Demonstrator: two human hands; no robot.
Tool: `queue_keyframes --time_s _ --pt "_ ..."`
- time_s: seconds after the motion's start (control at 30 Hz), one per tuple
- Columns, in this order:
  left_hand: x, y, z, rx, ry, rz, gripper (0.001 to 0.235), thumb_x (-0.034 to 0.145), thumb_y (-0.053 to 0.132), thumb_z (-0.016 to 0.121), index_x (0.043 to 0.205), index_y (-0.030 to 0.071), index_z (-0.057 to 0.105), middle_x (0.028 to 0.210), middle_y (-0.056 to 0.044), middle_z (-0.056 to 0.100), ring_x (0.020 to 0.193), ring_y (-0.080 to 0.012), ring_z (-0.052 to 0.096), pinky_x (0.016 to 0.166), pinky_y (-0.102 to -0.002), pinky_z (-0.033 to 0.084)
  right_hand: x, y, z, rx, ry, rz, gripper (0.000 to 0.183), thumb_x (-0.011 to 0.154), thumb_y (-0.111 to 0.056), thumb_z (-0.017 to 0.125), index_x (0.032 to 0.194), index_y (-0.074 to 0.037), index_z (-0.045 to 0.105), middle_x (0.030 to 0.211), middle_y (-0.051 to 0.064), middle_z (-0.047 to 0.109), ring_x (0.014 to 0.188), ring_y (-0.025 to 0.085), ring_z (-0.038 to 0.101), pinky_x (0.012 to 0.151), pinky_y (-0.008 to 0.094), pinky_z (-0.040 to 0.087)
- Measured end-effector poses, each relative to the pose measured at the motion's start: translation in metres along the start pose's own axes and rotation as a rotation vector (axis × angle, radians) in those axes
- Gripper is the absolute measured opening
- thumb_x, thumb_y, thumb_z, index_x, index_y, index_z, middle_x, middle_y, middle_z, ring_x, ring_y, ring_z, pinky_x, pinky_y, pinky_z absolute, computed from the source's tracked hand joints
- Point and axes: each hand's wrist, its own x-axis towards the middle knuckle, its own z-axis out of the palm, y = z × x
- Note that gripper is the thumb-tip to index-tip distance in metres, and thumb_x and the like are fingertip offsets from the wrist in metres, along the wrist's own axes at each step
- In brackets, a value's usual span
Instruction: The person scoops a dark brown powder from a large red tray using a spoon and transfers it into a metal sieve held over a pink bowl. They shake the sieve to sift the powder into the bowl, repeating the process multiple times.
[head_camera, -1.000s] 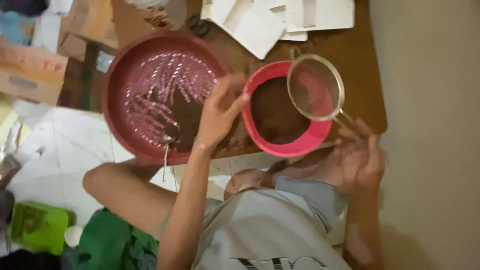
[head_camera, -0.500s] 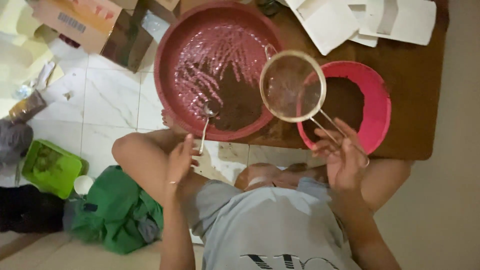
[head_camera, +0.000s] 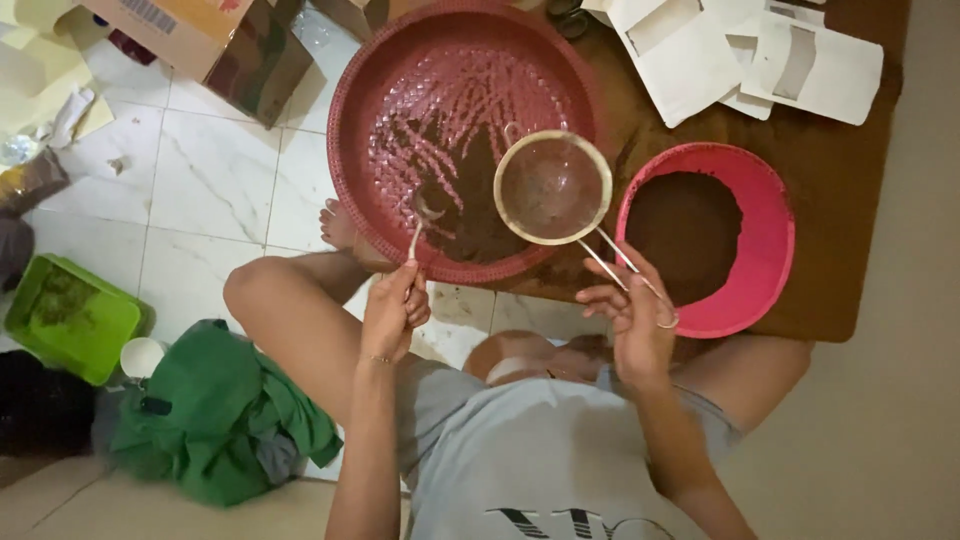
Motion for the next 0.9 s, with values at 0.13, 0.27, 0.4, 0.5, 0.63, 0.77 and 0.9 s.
queue_keyframes --time_s 0.13,0.27,0.4,0.5,0.63,0.77,0.9 --pt "-0.017 0.017 0.006 0.21 0.006 0.175 0.045 0.111 0.024 0.05 0.073 0.002 0.058 0.045 -0.002 0.03 0.033 -0.011 0.031 0.035 -0.021 0.029 0.003 0.009 0.016 -0.031 -0.015 0.029 0.048 0.109 -0.026 0.042 0.151 -0.002 0.044 0.124 0.032 0.068 0.084 0.033 0.077 0.061 0.034 0.062" --pt "-0.016 0.029 0.022 1.04 -0.009 0.614 0.041 0.107 0.03 0.059 0.072 0.009 0.062 0.052 -0.014 0.056 0.05 -0.0268 0.055 0.051 -0.037 0.045 0.009 0.01 0.04 -0.1 -0.095 0.073 0.05 0.109 -0.028 0.039 0.152 -0.002 0.044 0.125 0.031 0.068 0.083 0.033 0.078 0.061 0.034 0.062" --pt "-0.007 0.029 0.019 1.416 0.047 0.817 0.039 0.105 0.034 0.059 0.072 0.014 0.058 0.051 -0.011 0.058 0.048 -0.0318 0.063 0.049 -0.038 0.049 0.008 0.012 0.053 -0.101 -0.141 0.105 0.05 0.109 -0.029 0.039 0.152 -0.005 0.045 0.126 0.03 0.069 0.084 0.033 0.078 0.062 0.034 0.063" --pt "-0.021 0.038 0.022 1.24 0.063 0.802 0.04 0.106 0.026 0.057 0.07 0.009 0.054 0.048 -0.015 0.052 0.047 -0.0366 0.058 0.049 -0.039 0.046 0.007 0.016 0.05 -0.099 -0.13 0.107 0.05 0.109 -0.03 0.039 0.153 -0.005 0.044 0.124 0.03 0.069 0.083 0.033 0.078 0.061 0.034 0.063" --pt "-0.012 0.042 0.009 0.993 0.195 0.689 0.043 0.109 0.027 0.056 0.07 0.009 0.054 0.06 -0.019 0.06 0.056 -0.0221 0.06 0.058 -0.036 0.045 0.015 0.016 0.034 -0.092 -0.115 0.097 0.053 0.109 -0.035 0.038 0.152 -0.005 0.044 0.125 0.03 0.069 0.083 0.033 0.078 0.061 0.033 0.062" --pt "0.025 0.023 -0.012 1.169 0.264 0.591 0.044 0.108 0.03 0.054 0.075 0.001 0.062 0.07 -0.027 0.066 0.07 -0.0483 0.066 0.065 -0.053 0.05 0.017 0.005 0.018 -0.101 -0.052 0.063 0.051 0.111 -0.032 0.035 0.152 -0.004 0.042 0.128 0.029 0.067 0.086 0.033 0.077 0.063 0.033 0.062" --pt "0.041 -0.001 -0.018 1.324 0.224 0.441 0.045 0.102 0.037 0.054 0.077 0.005 0.074 0.073 -0.025 0.07 0.077 -0.0524 0.068 0.068 -0.057 0.053 0.016 0.0 0.008 -0.109 -0.004 0.05 0.049 0.111 -0.034 0.037 0.151 -0.007 0.046 0.126 0.027 0.068 0.087 0.032 0.076 0.064 0.033 0.062"
